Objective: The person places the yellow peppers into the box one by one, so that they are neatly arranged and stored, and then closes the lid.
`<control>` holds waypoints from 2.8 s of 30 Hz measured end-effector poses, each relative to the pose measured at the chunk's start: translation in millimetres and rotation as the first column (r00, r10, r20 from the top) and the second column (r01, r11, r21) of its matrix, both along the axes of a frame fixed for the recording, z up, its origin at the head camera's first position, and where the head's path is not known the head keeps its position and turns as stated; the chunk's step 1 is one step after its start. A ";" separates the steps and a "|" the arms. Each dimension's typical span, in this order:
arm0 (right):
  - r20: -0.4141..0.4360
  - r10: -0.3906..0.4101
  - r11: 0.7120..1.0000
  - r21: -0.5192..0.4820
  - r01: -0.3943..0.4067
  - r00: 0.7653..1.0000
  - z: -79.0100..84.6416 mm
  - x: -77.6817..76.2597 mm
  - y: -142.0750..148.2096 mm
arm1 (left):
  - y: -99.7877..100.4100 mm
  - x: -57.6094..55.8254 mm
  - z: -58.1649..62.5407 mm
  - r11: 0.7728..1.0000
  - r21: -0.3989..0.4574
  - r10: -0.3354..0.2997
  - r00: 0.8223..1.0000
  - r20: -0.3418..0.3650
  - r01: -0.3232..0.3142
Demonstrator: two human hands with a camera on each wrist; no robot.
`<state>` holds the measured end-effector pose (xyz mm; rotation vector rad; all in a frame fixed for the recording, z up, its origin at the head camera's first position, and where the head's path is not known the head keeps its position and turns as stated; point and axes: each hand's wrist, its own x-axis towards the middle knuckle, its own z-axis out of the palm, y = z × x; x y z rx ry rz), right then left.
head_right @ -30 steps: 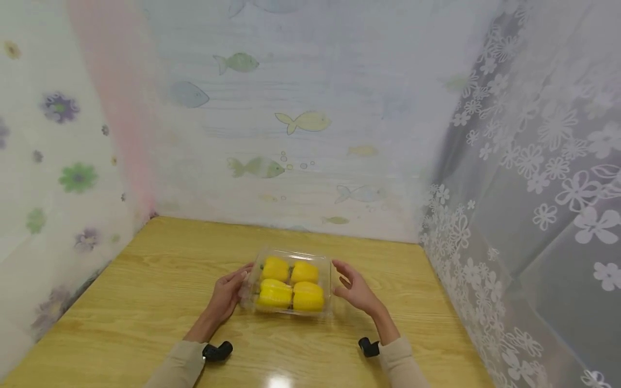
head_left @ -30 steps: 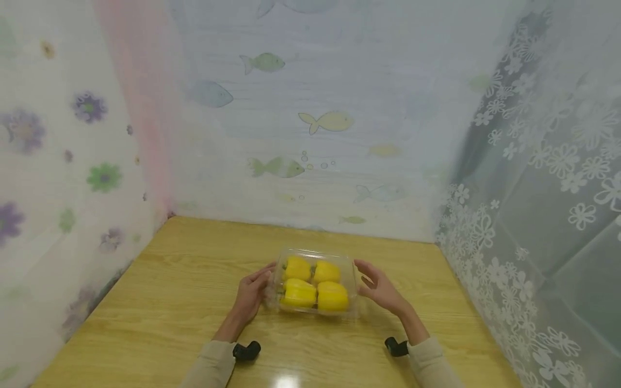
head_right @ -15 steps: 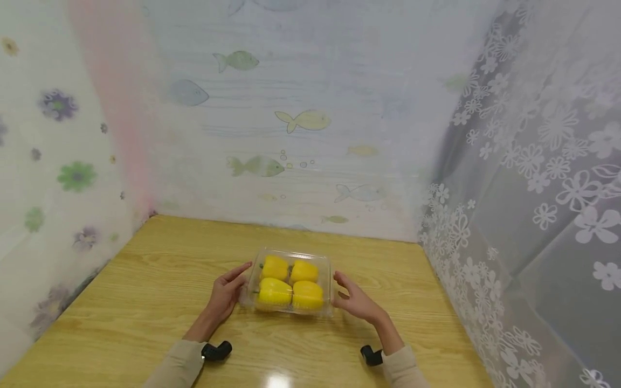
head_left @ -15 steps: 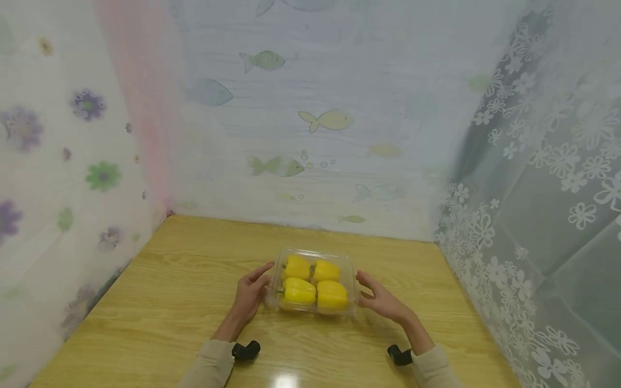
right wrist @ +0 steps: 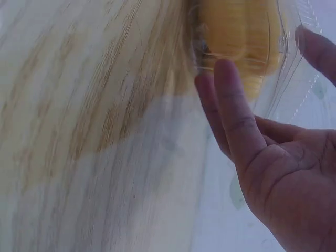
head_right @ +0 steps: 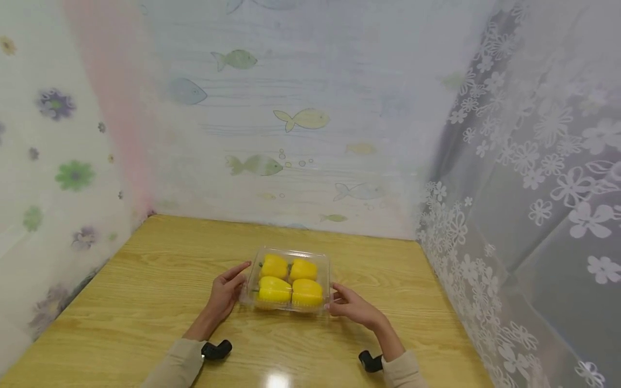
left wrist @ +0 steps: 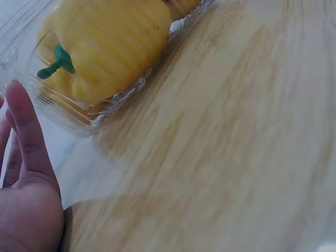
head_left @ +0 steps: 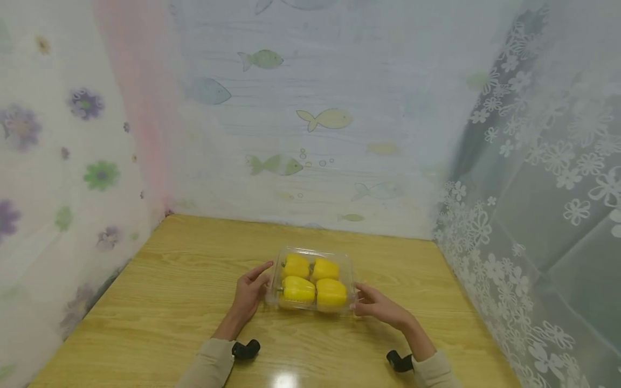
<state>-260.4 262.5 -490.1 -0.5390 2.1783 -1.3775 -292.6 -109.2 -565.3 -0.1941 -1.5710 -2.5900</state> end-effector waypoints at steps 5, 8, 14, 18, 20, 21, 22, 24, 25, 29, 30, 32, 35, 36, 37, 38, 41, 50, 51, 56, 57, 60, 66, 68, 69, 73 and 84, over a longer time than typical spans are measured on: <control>0.035 -0.008 0.999 -0.047 0.010 0.999 0.1 0.6 -1.6 | -0.5 0.0 1.5 1.000 -0.027 0.001 1.000 0.022 -0.001; 0.054 -0.008 0.998 -0.064 0.012 0.999 0.7 0.9 -3.3 | -1.9 1.7 4.7 0.999 -0.041 -0.017 0.999 0.037 0.019; 0.059 -0.019 0.997 -0.076 0.023 0.998 1.5 4.8 -5.2 | -7.1 8.5 12.9 0.994 -0.074 -0.068 0.991 0.117 0.077; 0.064 -0.033 0.994 -0.098 0.039 0.997 0.7 6.1 -5.4 | -13.4 14.1 18.7 0.974 -0.188 -0.087 0.979 0.185 0.123; 0.072 -0.038 0.992 -0.114 0.046 0.997 0.2 6.9 -5.2 | -18.1 16.6 21.4 0.940 -0.290 -0.117 0.970 0.214 0.177; 0.078 -0.041 0.991 -0.120 0.050 0.996 0.0 7.2 -5.0 | -20.4 17.8 22.9 0.916 -0.343 -0.138 0.965 0.224 0.211; 0.084 -0.043 0.991 -0.123 0.053 0.996 -0.3 7.6 -4.8 | -22.6 18.9 24.4 0.889 -0.384 -0.167 0.958 0.232 0.248; 0.101 -0.046 0.990 -0.127 0.059 0.994 -1.1 8.2 -4.2 | -27.1 20.8 26.8 0.814 -0.487 -0.235 0.946 0.221 0.316; 0.103 -0.043 0.990 -0.132 0.056 0.994 -1.6 8.3 -3.9 | -29.0 21.8 28.2 0.780 -0.521 -0.274 0.938 0.210 0.345; 0.114 -0.049 0.989 -0.134 0.064 0.992 -2.9 8.2 -3.6 | -34.0 24.6 30.8 0.717 -0.547 -0.392 0.899 0.196 0.432; 0.113 -0.052 0.989 -0.135 0.067 0.992 -3.4 8.0 -3.5 | -34.2 25.4 31.0 0.719 -0.535 -0.404 0.893 0.199 0.445; 0.116 -0.061 0.988 -0.137 0.077 0.991 -3.4 7.7 -3.5 | -34.1 27.2 31.0 0.731 -0.514 -0.411 0.891 0.192 0.448; 0.127 -0.069 0.985 -0.149 0.088 0.990 -3.4 7.8 -3.2 | -31.9 32.1 29.7 0.756 -0.502 -0.394 0.904 0.165 0.421; 0.131 -0.069 0.985 -0.151 0.088 0.989 -3.4 7.9 -3.0 | -31.0 34.3 29.5 0.764 -0.500 -0.385 0.910 0.154 0.407; 0.136 -0.069 0.984 -0.155 0.090 0.988 -3.4 8.0 -2.8 | -30.3 36.3 29.3 0.773 -0.496 -0.375 0.916 0.144 0.395; 0.142 -0.070 0.983 -0.156 0.092 0.987 -3.3 8.2 -2.5 | -29.5 38.4 29.2 0.782 -0.490 -0.367 0.920 0.137 0.385; 0.150 -0.073 0.983 -0.159 0.097 0.986 -3.3 8.4 -1.3 | -28.4 43.6 30.7 0.799 -0.475 -0.350 0.928 0.132 0.369; 0.132 -0.082 0.978 -0.178 0.105 0.988 -2.2 9.0 0.1 | -28.8 45.8 32.7 0.808 -0.456 -0.346 0.927 0.144 0.372; 0.130 -0.085 0.978 -0.177 0.108 0.988 -1.8 9.1 0.0 | -28.7 45.6 32.5 0.809 -0.454 -0.346 0.927 0.143 0.372; 0.108 -0.094 0.982 -0.155 0.110 0.990 1.0 9.3 -0.6 | -28.5 45.0 32.6 0.818 -0.438 -0.348 0.927 0.139 0.372; 0.104 -0.092 0.983 -0.149 0.107 0.990 1.6 9.4 -0.7 | -28.6 44.9 32.5 0.819 -0.436 -0.348 0.927 0.140 0.373; 0.098 -0.085 0.986 -0.135 0.098 0.992 3.2 9.5 -0.7 | -28.5 44.1 32.4 0.818 -0.432 -0.350 0.925 0.149 0.379; 0.076 -0.075 0.990 -0.116 0.083 0.994 6.0 8.8 -1.0 | -27.7 43.9 32.3 0.820 -0.421 -0.352 0.922 0.162 0.387; 0.074 -0.078 0.989 -0.116 0.086 0.994 5.7 8.4 -1.5 | -27.4 44.2 32.0 0.824 -0.411 -0.351 0.921 0.168 0.389; 0.078 -0.081 0.989 -0.117 0.090 0.994 5.0 8.2 -1.9 | -27.3 44.4 31.4 0.827 -0.406 -0.348 0.921 0.174 0.389; 0.079 -0.088 0.989 -0.116 0.097 0.993 3.1 7.1 -2.4 | -26.6 42.8 29.0 0.833 -0.380 -0.360 0.915 0.182 0.403; 0.062 -0.071 0.987 -0.142 0.079 0.996 5.0 7.0 -3.4 | -24.4 42.9 27.2 0.848 -0.355 -0.349 0.918 0.188 0.395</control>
